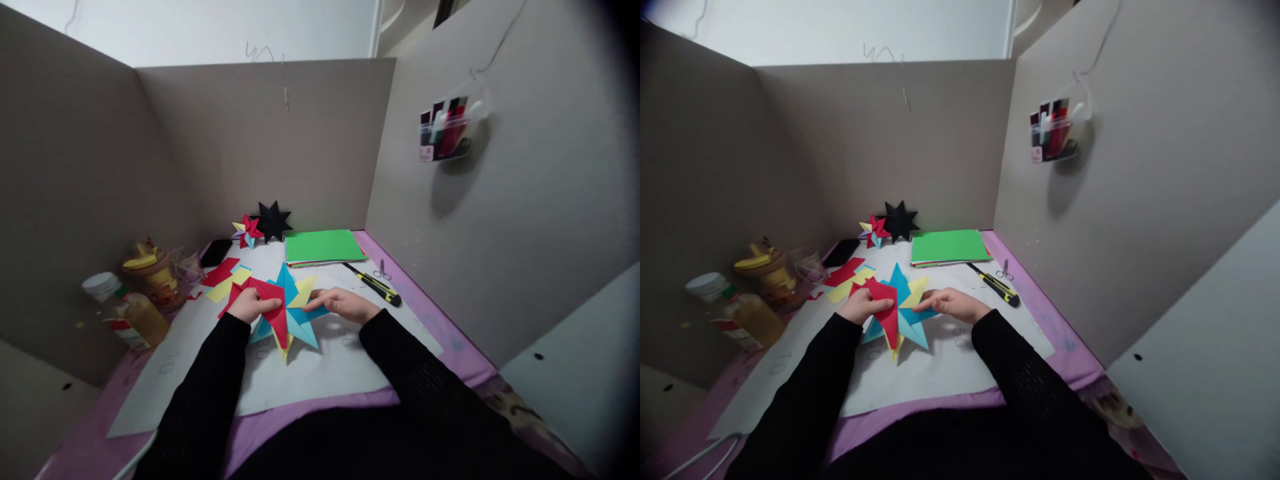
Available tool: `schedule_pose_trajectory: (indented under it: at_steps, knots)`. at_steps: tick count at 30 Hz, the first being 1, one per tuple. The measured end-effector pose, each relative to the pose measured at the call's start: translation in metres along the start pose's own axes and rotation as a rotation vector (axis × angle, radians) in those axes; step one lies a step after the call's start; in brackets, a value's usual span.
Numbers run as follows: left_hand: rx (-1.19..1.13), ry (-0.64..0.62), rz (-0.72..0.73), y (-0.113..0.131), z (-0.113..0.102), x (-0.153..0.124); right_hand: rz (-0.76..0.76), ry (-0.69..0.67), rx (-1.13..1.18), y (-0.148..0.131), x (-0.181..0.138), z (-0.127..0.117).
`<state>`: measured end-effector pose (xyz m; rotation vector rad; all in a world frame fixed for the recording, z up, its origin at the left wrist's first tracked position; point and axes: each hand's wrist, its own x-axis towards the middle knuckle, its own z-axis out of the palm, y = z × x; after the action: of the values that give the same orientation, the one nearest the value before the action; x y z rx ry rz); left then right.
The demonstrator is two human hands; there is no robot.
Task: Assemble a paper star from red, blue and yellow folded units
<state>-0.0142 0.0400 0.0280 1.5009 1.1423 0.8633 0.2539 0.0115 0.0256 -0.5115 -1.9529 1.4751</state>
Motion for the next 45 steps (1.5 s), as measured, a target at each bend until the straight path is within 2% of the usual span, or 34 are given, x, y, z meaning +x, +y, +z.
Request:
schedule_pose_trajectory:
  at_steps: [3,5,6,9,15,20,28,35,38,43,45]
  knots:
    - [-0.139,0.133,-0.009,0.003,0.001,0.0,-0.127,0.319,0.091,0.004,0.004,0.002]
    - [-0.318,0.194,-0.015,0.003,0.004,0.0,-0.172,0.454,0.187,0.008,0.007,0.003]
    - [-0.406,0.197,-0.024,0.003,0.005,0.0,-0.171,0.455,0.228,0.01,0.008,0.004]
    - [-0.571,0.11,-0.088,0.003,0.014,0.0,-0.134,0.325,0.292,0.012,0.011,0.008]
    - [-0.658,-0.049,-0.159,0.003,0.042,-0.007,-0.188,0.215,0.418,0.001,0.011,0.02]
    - [-0.682,-0.114,-0.217,0.001,0.056,-0.01,-0.162,0.238,0.467,0.0,0.008,0.023]
    - [-0.715,-0.127,-0.256,0.0,0.058,-0.01,-0.213,0.221,0.488,0.01,0.008,0.024]
    - [-0.714,-0.14,-0.245,0.001,0.059,-0.01,-0.177,0.249,0.471,0.009,0.008,0.023]
    - [-0.696,-0.084,-0.202,0.003,0.059,-0.01,-0.164,0.247,0.486,0.005,0.01,0.024]
    - [-0.51,0.23,0.05,0.006,0.047,-0.005,-0.123,0.295,0.459,0.005,0.018,0.027]
    - [-0.459,0.317,0.09,0.005,0.04,-0.002,-0.102,0.355,0.433,0.01,0.022,0.026]
